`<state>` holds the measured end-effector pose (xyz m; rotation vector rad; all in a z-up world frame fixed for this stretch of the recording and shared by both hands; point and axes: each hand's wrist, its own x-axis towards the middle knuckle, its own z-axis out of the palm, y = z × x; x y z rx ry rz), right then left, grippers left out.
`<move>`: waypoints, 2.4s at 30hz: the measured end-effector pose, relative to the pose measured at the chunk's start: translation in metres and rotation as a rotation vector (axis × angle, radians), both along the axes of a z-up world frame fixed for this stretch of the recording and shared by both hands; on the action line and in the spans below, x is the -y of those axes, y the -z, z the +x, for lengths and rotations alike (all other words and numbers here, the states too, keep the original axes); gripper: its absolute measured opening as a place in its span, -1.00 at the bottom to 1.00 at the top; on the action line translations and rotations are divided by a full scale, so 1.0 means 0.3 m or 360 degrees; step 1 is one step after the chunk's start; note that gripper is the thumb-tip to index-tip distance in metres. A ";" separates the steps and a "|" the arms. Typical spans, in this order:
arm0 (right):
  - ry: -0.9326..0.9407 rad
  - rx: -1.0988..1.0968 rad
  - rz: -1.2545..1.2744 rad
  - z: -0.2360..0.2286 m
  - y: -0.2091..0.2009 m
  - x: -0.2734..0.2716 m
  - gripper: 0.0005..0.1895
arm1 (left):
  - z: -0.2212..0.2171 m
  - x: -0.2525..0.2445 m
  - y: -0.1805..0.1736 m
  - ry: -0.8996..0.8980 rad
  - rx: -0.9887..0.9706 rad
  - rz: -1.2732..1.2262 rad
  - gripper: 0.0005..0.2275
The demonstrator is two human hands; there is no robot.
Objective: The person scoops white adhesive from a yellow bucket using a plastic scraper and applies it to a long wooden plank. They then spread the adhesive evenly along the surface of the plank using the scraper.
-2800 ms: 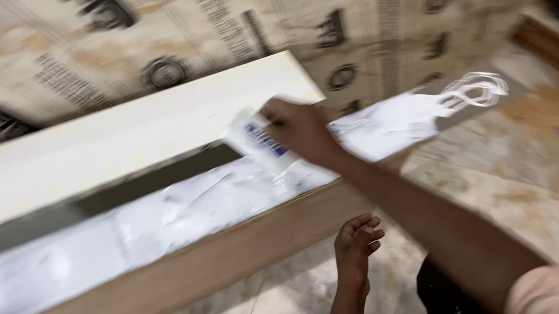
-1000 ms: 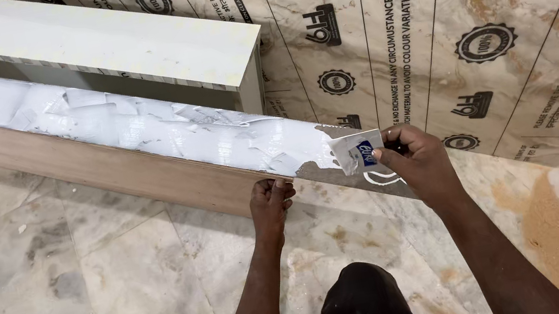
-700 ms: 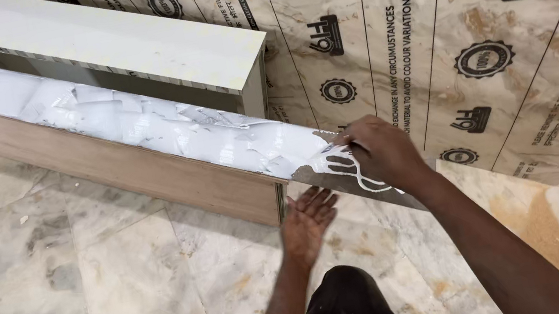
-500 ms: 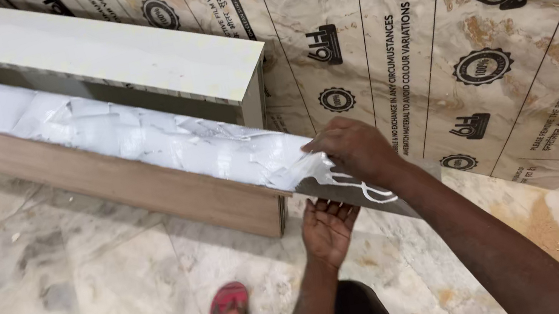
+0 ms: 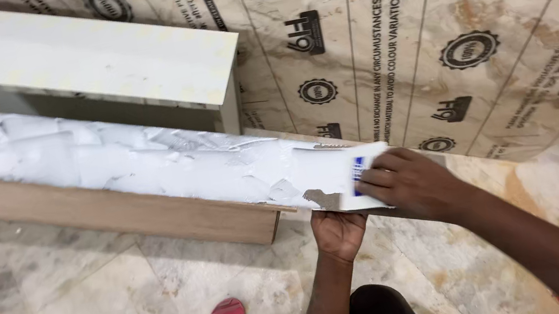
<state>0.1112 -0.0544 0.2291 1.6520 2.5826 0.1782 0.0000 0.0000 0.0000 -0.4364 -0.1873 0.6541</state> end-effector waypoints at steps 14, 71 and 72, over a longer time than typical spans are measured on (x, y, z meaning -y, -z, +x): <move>0.0501 0.0158 0.0056 -0.022 0.101 0.084 -0.46 | 0.088 0.066 0.001 0.0228 -0.0007 -0.0001 -0.65; 0.0708 0.0018 0.0278 0.272 0.116 0.668 -0.56 | 0.143 0.161 -0.158 0.0442 -0.0072 0.0455 -0.43; 0.0720 0.0029 0.0282 0.283 0.094 0.675 -0.59 | 0.140 0.157 -0.166 0.0427 -0.0080 0.0522 -0.43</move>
